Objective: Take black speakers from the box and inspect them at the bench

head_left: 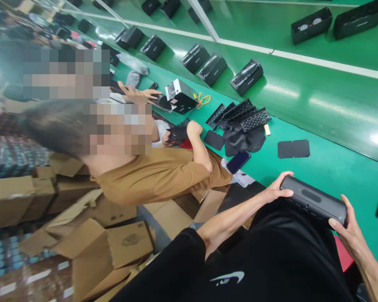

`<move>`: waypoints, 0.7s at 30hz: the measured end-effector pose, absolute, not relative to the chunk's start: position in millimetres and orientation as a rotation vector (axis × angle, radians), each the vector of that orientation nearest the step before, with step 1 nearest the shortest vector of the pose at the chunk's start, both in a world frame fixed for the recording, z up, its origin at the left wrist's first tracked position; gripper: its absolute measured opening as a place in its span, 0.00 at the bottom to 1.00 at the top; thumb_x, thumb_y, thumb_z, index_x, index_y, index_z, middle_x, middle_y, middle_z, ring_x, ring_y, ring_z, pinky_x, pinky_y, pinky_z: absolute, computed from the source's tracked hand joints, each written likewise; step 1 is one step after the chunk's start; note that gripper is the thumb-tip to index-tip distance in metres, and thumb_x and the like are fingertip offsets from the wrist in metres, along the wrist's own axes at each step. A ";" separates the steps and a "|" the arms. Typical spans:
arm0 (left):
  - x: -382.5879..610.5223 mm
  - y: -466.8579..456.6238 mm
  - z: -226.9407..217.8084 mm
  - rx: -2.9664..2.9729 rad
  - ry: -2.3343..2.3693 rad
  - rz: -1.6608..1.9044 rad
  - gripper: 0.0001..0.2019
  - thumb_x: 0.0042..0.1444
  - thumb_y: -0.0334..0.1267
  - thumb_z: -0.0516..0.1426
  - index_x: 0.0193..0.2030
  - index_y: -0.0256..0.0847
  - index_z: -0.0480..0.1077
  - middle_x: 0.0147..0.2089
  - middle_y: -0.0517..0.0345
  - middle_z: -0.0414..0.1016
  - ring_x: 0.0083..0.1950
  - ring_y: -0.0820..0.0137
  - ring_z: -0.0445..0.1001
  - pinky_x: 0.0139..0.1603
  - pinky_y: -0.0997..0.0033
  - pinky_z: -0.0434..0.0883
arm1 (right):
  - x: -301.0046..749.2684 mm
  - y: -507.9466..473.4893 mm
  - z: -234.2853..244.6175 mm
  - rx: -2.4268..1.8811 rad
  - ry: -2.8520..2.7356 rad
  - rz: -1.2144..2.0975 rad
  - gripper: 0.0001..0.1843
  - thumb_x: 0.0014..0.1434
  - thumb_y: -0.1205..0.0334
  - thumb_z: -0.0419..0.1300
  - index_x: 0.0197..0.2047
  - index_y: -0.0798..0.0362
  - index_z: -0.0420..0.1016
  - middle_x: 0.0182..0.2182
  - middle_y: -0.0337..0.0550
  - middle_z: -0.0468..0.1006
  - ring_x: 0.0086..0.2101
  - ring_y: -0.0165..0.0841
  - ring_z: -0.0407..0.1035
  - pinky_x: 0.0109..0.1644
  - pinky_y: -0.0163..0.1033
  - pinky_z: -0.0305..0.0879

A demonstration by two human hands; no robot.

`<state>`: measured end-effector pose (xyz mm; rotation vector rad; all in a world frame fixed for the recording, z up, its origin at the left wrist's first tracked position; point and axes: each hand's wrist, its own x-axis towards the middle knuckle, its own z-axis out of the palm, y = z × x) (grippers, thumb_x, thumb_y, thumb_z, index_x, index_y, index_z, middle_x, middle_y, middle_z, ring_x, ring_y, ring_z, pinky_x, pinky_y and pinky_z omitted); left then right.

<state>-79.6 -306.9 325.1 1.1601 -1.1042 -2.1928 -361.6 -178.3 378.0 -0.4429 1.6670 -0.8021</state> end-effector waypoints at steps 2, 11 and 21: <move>-74.4 -308.4 326.2 1.101 -1.160 -2.201 0.49 0.44 0.54 0.74 0.71 0.49 0.60 0.61 0.52 0.68 0.56 0.60 0.70 0.58 0.62 0.66 | -362.4 -174.3 381.0 -0.486 1.686 -0.795 0.61 0.45 0.38 0.79 0.77 0.35 0.59 0.71 0.46 0.64 0.67 0.52 0.61 0.75 0.57 0.50; -76.2 -307.3 321.1 1.220 -1.225 -2.171 0.45 0.43 0.55 0.75 0.66 0.48 0.64 0.50 0.59 0.69 0.47 0.65 0.69 0.50 0.66 0.67 | -349.9 -170.1 373.4 -0.298 1.699 -0.896 0.54 0.39 0.41 0.81 0.68 0.39 0.69 0.56 0.42 0.73 0.56 0.44 0.68 0.67 0.47 0.62; -95.6 -304.7 300.7 1.386 -1.191 -2.102 0.40 0.46 0.57 0.72 0.64 0.48 0.67 0.46 0.61 0.69 0.47 0.66 0.68 0.53 0.65 0.66 | -362.1 -181.4 358.2 -0.217 1.700 -0.870 0.59 0.42 0.37 0.81 0.74 0.39 0.66 0.64 0.46 0.71 0.58 0.47 0.71 0.65 0.50 0.67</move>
